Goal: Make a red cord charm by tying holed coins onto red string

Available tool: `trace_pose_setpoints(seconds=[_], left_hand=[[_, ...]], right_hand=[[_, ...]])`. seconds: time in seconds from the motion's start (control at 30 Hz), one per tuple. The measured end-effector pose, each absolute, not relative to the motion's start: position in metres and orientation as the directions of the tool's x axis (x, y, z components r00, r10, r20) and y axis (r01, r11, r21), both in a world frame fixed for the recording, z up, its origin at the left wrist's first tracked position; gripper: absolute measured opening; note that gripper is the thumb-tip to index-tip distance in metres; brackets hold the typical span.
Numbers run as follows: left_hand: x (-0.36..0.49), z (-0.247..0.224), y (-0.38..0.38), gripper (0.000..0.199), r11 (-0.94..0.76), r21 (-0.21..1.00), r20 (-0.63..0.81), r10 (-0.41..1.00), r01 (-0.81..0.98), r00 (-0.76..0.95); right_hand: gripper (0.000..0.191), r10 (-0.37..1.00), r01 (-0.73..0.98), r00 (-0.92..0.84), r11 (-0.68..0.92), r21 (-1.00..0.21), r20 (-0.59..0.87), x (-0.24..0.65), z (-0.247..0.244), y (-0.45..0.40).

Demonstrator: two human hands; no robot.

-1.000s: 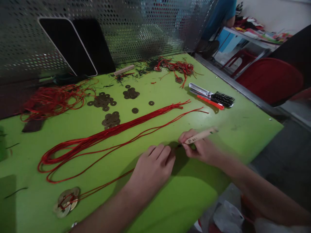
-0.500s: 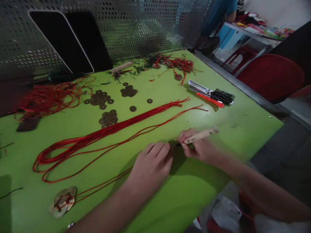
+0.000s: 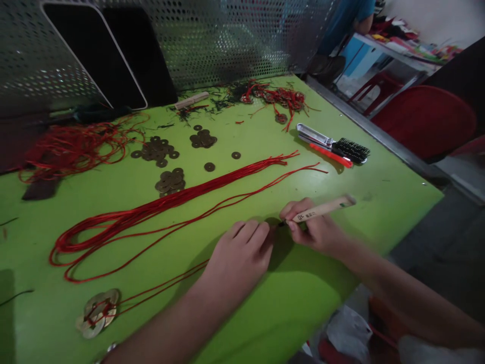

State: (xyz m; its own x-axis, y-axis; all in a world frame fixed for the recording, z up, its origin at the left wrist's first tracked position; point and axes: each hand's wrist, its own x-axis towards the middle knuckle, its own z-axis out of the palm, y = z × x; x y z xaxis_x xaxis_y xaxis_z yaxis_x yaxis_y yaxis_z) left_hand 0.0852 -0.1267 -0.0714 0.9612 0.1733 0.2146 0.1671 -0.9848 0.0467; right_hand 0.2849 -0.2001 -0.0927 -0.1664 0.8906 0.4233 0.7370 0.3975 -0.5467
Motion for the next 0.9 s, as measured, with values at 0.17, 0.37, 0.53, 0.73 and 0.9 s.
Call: trace_pose_setpoints(seconds=[0.17, 0.37, 0.53, 0.73, 0.9], left_hand=[[0.0849, -0.0716, -0.1263, 0.025, -0.986, 0.043, 0.228, 0.167, 0.162, 0.959], [0.0848, -0.0719, -0.1271, 0.022, -0.987, 0.055, 0.231, 0.163, 0.154, 0.959], [0.0848, -0.0722, -0.1273, 0.023, -0.986, 0.052, 0.228, 0.168, 0.160, 0.959], [0.0852, -0.0718, -0.1279, 0.021, -0.983, 0.065, 0.239, 0.180, 0.169, 0.954], [0.0862, -0.0733, -0.1282, 0.021, -0.979, 0.097, 0.242, 0.199, 0.180, 0.950]], right_hand=[[0.009, 0.889, 0.770, -0.172, 0.390, -0.506, 0.424, 0.2843, -0.0914, -0.2005], [0.007, 0.888, 0.791, -0.170, 0.382, -0.478, 0.428, 0.2836, -0.0912, -0.2002], [0.010, 0.886, 0.785, -0.180, 0.391, -0.481, 0.427, 0.2827, -0.0910, -0.2005], [0.007, 0.882, 0.791, -0.172, 0.389, -0.472, 0.439, 0.2820, -0.0910, -0.2011], [0.009, 0.892, 0.795, -0.152, 0.366, -0.484, 0.425, 0.2827, -0.0921, -0.2015]])
